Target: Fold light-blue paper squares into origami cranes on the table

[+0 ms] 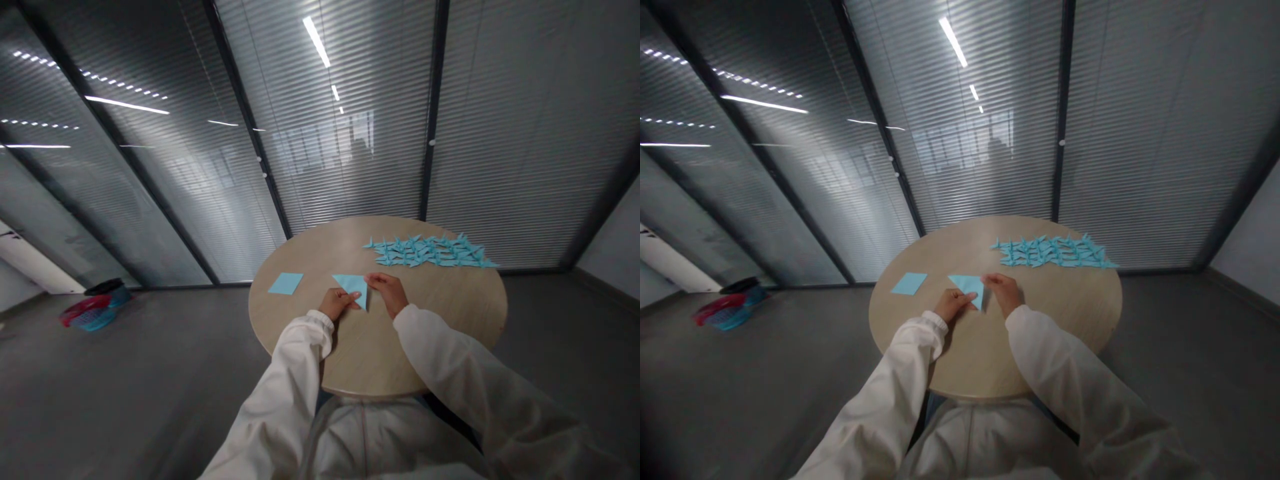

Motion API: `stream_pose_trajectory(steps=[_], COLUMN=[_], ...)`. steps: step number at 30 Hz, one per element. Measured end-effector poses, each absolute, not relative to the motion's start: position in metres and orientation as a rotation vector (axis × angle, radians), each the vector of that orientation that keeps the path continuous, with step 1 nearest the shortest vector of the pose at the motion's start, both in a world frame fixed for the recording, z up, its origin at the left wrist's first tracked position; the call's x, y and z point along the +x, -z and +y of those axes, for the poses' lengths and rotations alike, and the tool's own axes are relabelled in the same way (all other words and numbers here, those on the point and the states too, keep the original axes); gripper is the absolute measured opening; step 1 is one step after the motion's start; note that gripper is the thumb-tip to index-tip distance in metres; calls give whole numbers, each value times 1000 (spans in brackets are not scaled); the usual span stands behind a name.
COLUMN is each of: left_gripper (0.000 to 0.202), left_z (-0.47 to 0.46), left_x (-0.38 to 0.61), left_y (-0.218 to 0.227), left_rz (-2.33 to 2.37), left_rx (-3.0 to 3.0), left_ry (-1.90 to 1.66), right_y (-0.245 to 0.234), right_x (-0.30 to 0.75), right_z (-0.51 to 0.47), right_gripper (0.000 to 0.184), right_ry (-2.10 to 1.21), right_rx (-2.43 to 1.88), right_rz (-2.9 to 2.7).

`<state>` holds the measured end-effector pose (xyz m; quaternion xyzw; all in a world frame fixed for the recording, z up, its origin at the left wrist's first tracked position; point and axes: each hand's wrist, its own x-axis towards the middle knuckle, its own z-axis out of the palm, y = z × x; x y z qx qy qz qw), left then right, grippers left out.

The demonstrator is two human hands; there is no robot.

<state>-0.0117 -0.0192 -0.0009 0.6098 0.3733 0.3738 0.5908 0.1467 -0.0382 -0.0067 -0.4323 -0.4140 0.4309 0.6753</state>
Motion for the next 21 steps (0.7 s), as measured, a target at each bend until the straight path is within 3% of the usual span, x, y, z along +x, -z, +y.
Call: stream_pose_trajectory(steps=[21], left_gripper=[40], left_z=[-25], left_x=[-13], left_y=[-10], left_rz=[792], left_rx=[1566], left_ry=[-744], right_y=[0], right_x=[141], right_z=[-41], right_gripper=[30], right_ry=[-952], right_rx=[-972], right_rz=[-901])
